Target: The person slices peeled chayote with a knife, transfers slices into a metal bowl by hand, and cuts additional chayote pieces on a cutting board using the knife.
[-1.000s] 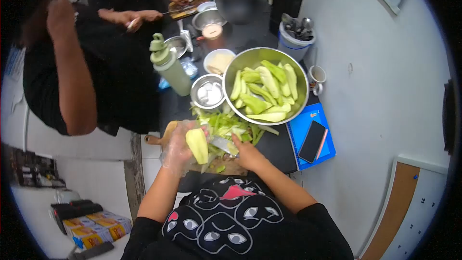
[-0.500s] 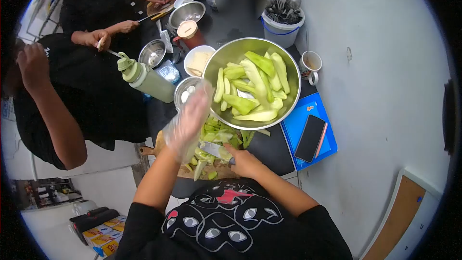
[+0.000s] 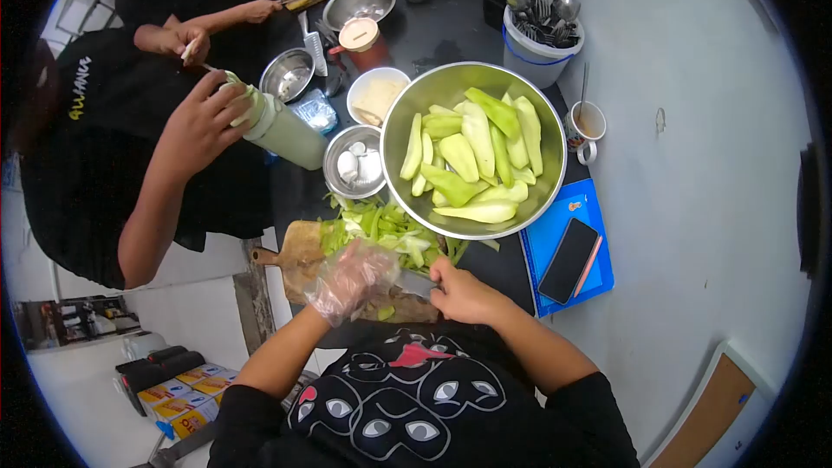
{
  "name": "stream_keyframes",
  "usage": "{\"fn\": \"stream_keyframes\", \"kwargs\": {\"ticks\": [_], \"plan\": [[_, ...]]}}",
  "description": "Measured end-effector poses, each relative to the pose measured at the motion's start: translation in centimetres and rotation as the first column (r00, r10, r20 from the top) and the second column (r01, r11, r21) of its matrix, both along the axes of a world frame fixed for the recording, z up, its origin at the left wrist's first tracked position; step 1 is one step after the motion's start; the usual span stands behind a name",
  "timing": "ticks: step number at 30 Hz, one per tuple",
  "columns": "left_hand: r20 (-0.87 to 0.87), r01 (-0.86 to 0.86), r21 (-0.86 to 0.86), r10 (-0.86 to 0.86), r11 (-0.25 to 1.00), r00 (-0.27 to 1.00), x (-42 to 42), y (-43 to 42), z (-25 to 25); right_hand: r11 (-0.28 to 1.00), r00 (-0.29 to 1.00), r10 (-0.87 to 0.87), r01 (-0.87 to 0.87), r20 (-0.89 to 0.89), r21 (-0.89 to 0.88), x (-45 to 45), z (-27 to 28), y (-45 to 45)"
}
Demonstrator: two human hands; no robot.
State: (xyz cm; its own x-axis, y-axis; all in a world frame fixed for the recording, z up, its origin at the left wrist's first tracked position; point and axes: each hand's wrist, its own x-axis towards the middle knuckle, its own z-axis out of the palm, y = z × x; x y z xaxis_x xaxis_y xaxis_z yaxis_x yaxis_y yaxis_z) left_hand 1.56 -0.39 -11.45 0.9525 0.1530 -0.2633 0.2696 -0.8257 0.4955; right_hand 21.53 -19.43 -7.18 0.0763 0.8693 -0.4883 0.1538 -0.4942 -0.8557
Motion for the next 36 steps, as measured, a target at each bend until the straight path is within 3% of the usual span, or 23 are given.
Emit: {"fn": "stream_keyframes", "kwargs": {"ticks": [1, 3, 5, 6, 10, 12, 14, 17, 18, 21, 24, 27, 30, 31, 33, 34, 35, 36], "plan": [[-0.03, -0.043, 0.015, 0.043, 0.999, 0.999, 0.3, 0.5, 0.5, 1.0, 0.997, 0.016, -0.018, 0.077, 0.021, 0.4, -0.2, -1.1], [-0.017, -0.222, 0.208, 0.231, 0.953, 0.973, 1.4, 0.1, 2.8, 0.997, 0.972, 0.03, -0.047, 0.234, 0.066, 1.7, -0.6, -3.4], [0.037, -0.222, 0.296, 0.221, 0.929, 0.975, 3.0, 0.1, 4.7, 0.999, 0.99, 0.028, -0.022, 0.136, -0.041, 2.7, 1.0, -4.0], [0.069, -0.135, 0.297, 0.12, 0.945, 0.99, 4.1, 0.6, 5.2, 0.995, 0.996, 0.02, -0.012, 0.085, -0.095, 3.1, 1.6, -4.1], [0.214, 0.173, 0.365, -0.263, 0.915, 0.941, 12.9, 3.7, 7.7, 1.0, 1.0, -0.005, 0.006, 0.009, -0.022, 3.4, 1.0, -4.1], [0.183, 0.239, 0.651, -0.454, 0.721, 0.872, 18.7, 6.4, 3.7, 0.996, 0.998, -0.035, 0.031, 0.042, 0.089, 2.6, -0.4, -4.1], [-0.107, 0.271, 0.662, -0.27, 0.699, 0.957, 25.0, 6.0, 5.0, 0.999, 1.0, -0.011, 0.011, 0.004, 0.053, 2.6, 0.2, -3.6], [0.065, 0.132, 0.618, -0.218, 0.775, 0.974, 29.9, 7.4, -1.7, 0.998, 0.998, -0.043, 0.045, -0.045, 0.052, 2.3, 0.1, -3.9], [-0.011, 0.126, 0.627, -0.153, 0.769, 0.988, 30.7, 9.0, -7.3, 0.997, 0.997, -0.057, 0.06, -0.049, 0.049, 2.2, 0.0, -4.2], [-0.06, 0.04, 0.495, -0.011, 0.868, 0.998, 31.5, 7.3, -3.7, 0.995, 0.995, -0.08, 0.082, -0.054, 0.049, 2.2, -0.3, -4.6], [-0.317, 0.103, 0.317, 0.003, 0.943, 0.948, 31.5, 6.8, -0.6, 0.997, 0.997, -0.035, 0.039, -0.066, 0.061, 2.5, -0.1, -5.1], [-0.263, 0.028, 0.24, 0.037, 0.97, 0.964, 29.6, 6.7, 0.0, 0.993, 0.992, 0.083, -0.075, -0.09, 0.094, 3.8, 1.5, -5.3], [-0.232, 0.119, 0.364, -0.034, 0.924, 0.972, 27.6, 6.7, 2.9, 0.978, 0.981, 0.144, -0.12, -0.133, 0.172, 4.7, 2.7, -6.6], [-0.068, -0.032, 0.157, 0.044, 0.987, 0.997, 26.1, 7.1, 3.3, 0.975, 0.975, 0.132, -0.096, -0.177, 0.199, 4.8, 2.9, -7.1], [0.203, -0.231, -0.316, 0.304, 0.92, 0.931, 22.1, 7.9, 4.0, 0.968, 0.965, 0.072, -0.007, -0.251, 0.25, 4.7, 3.5, -7.7], [0.143, -0.183, -0.607, 0.333, 0.773, 0.932, 20.3, 6.4, 8.0, 0.96, 0.958, 0.021, 0.06, -0.286, 0.273, 4.3, 4.0, -7.9], [0.047, -0.229, -0.787, 0.426, 0.573, 0.903, 18.1, 6.0, 8.3, 0.948, 0.946, -0.025, 0.124, -0.322, 0.292, 4.0, 4.8, -7.9], [-0.063, -0.251, -0.91, 0.489, 0.329, 0.87, 15.6, 5.4, 8.3, 0.986, 0.923, -0.067, 0.12, -0.379, 0.119, 4.2, 6.5, -7.6]]}}
